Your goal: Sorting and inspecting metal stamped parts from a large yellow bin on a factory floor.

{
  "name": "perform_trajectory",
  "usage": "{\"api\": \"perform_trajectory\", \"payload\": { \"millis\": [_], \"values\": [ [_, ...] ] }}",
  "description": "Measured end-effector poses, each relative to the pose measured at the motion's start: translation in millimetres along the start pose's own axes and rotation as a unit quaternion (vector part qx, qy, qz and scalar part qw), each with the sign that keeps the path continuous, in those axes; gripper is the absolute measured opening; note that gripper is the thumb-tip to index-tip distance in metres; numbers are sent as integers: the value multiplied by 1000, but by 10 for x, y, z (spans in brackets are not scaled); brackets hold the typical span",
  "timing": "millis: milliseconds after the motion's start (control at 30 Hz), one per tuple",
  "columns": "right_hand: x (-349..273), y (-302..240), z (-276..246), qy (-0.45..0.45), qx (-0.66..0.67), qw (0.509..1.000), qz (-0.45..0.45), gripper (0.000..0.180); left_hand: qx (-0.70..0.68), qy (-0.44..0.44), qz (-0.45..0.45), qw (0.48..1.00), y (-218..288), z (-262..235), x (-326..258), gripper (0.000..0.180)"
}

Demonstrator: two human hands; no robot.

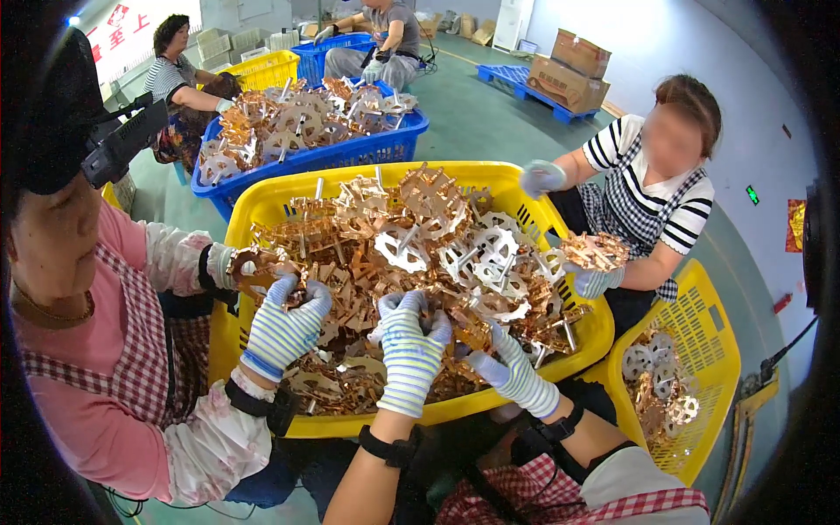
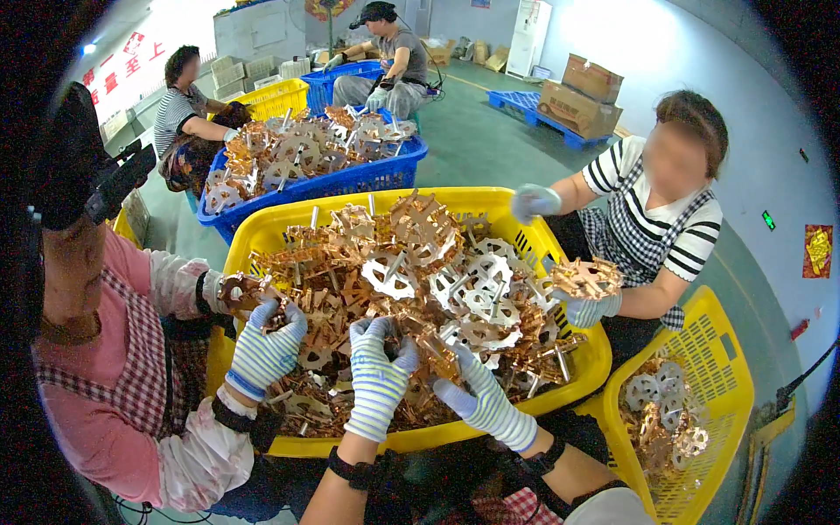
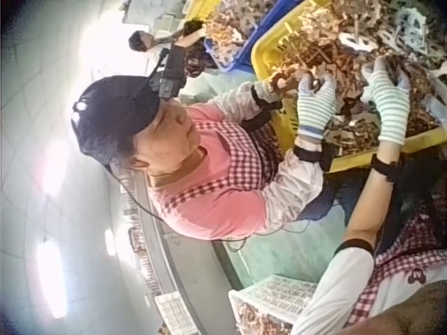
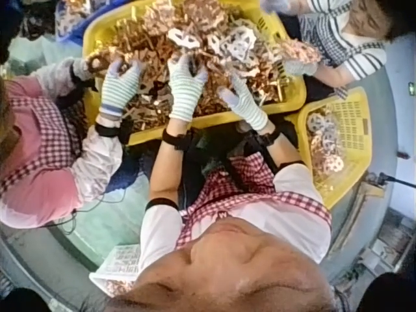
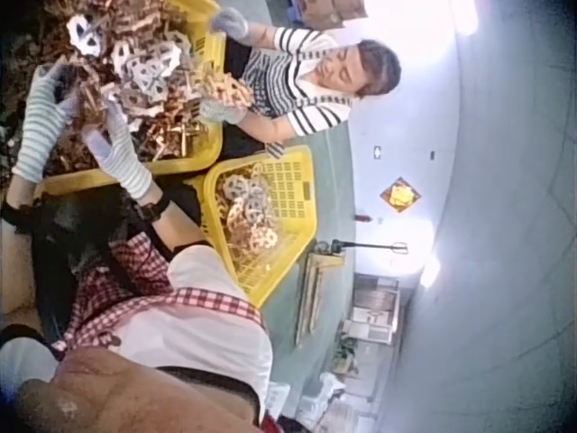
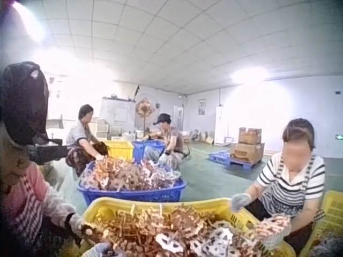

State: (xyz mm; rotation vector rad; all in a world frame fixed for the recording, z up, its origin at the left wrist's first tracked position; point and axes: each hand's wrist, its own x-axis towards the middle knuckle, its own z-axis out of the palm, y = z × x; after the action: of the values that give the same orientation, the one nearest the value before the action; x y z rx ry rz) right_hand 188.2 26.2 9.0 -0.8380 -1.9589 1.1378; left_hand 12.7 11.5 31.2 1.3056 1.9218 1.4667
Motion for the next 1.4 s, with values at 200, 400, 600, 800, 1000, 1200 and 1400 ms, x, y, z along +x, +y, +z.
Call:
{"api": "perform_trajectory", "payload": {
  "millis": [200,400,600,800,1000,1200,1400],
  "values": [
    [-3,-8,-2,2,320,937,140,62,10,35,113,993,25,-22,-26,24],
    [-3,169,-38,41,107,984,138,58,146,39,150,977,166,-73,-76,23],
    [121,-134,-79,25,-38,996,73,49,154,31,180,971,118,-16,-132,22],
    [54,172,-37,82,-170,981,-33,47,180,21,190,965,184,10,-131,20],
    [80,120,-58,94,-264,953,-116,48,92,-25,186,978,104,84,-97,18],
    [165,-135,-185,133,-189,973,21,32,-51,-102,152,982,104,66,-110,17],
    [231,37,-564,257,26,962,88,45,1,-22,224,974,-49,83,-148,10]
  ]
}}
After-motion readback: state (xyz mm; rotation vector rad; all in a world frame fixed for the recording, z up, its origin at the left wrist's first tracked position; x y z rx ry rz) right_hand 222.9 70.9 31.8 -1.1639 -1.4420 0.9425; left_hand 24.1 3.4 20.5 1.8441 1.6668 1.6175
